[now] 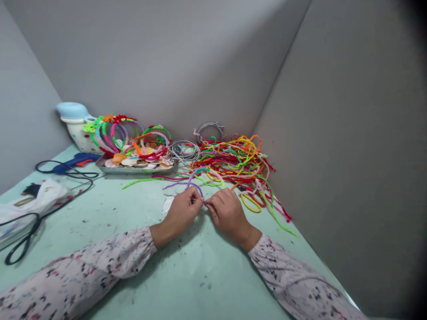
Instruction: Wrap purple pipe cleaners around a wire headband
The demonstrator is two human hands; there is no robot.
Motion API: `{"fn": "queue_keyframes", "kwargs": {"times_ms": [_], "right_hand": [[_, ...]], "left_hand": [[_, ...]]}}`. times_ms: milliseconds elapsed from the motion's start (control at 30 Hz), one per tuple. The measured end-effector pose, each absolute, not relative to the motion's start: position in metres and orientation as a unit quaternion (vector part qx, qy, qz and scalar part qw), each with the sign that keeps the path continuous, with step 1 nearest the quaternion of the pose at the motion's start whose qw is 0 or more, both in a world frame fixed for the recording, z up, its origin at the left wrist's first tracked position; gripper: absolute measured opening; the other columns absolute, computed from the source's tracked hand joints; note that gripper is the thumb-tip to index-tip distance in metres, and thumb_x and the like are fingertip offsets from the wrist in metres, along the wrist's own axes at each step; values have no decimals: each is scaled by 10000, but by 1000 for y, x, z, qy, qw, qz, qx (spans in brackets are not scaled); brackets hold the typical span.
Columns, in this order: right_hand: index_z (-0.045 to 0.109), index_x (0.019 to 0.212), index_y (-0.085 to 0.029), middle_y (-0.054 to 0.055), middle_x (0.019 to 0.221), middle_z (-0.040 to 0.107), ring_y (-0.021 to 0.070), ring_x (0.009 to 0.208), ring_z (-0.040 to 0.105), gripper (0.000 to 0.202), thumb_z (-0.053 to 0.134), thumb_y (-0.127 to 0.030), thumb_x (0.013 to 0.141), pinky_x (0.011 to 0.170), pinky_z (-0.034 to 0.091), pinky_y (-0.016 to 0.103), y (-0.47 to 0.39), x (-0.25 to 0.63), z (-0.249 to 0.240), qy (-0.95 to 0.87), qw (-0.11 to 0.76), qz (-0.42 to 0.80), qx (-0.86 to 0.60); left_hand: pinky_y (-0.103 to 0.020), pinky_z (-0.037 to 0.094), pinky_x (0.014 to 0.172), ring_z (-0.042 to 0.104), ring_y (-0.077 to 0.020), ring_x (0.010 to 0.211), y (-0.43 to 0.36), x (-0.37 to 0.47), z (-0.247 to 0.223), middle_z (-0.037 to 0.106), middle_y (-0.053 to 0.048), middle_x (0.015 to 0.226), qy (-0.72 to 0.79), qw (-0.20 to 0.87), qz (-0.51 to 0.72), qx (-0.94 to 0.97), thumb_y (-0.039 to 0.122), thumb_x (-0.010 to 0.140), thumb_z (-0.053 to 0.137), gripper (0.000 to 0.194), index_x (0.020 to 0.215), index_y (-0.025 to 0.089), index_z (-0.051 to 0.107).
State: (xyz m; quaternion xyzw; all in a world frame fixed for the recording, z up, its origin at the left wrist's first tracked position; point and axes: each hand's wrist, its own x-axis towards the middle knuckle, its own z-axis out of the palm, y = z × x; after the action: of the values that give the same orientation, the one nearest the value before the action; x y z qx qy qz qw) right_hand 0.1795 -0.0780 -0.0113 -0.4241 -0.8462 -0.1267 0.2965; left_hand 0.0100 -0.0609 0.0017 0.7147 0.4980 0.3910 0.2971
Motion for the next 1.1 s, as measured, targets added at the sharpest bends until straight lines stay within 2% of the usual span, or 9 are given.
{"fn": "queue_keyframes", "kwargs": {"times_ms": [167, 367, 500, 733, 967, 1100], "right_hand": [[607, 844, -164, 72, 812, 593, 215, 818, 468, 193, 461, -250, 938, 738, 356, 356, -59, 186, -10, -836, 301, -138, -437], [598, 875, -175, 66, 839, 593, 222, 846, 473, 147, 485, -252, 929, 758, 355, 366, -53, 191, -20, -816, 321, -116, -467], [595, 887, -180, 65, 841, 598, 224, 857, 483, 125, 502, -255, 922, 770, 367, 370, -53, 193, -21, -806, 344, -104, -469], [592, 890, -175, 69, 842, 602, 225, 839, 483, 125, 499, -253, 921, 762, 379, 376, -50, 194, -21, -808, 363, -93, -454], [588, 889, -183, 68, 843, 606, 227, 845, 495, 96, 505, -225, 912, 761, 387, 379, -48, 192, -22, -811, 372, -78, -445], [583, 881, -181, 69, 847, 604, 227, 857, 498, 94, 506, -223, 913, 768, 392, 380, -46, 193, -22, -813, 368, -73, -446]], "left_hand": [[-225, 382, 576, 514, -122, 618, -37, 19, -1, 561, 32, 641, 480, 312, 413, 709, 201, 785, 521, 104, 689, 168, 540], [-221, 422, 611, 538, -114, 648, -36, 19, -7, 590, 20, 763, 421, 330, 433, 726, 221, 838, 536, 103, 929, 177, 559], [-232, 436, 689, 532, -121, 732, -41, 16, -5, 573, -1, 840, 395, 260, 447, 760, 140, 829, 543, 67, 881, 176, 567], [-270, 449, 800, 550, -154, 897, -39, 16, -10, 578, -32, 926, 360, 197, 452, 792, 101, 837, 572, 191, 959, 210, 672], [-232, 452, 705, 562, -128, 787, -31, 14, -14, 579, -21, 853, 372, 203, 464, 778, 90, 831, 604, 203, 970, 207, 695], [-228, 456, 704, 577, -126, 782, -28, 14, -15, 613, -18, 837, 378, 193, 459, 781, 106, 830, 624, 164, 945, 196, 698]]}}
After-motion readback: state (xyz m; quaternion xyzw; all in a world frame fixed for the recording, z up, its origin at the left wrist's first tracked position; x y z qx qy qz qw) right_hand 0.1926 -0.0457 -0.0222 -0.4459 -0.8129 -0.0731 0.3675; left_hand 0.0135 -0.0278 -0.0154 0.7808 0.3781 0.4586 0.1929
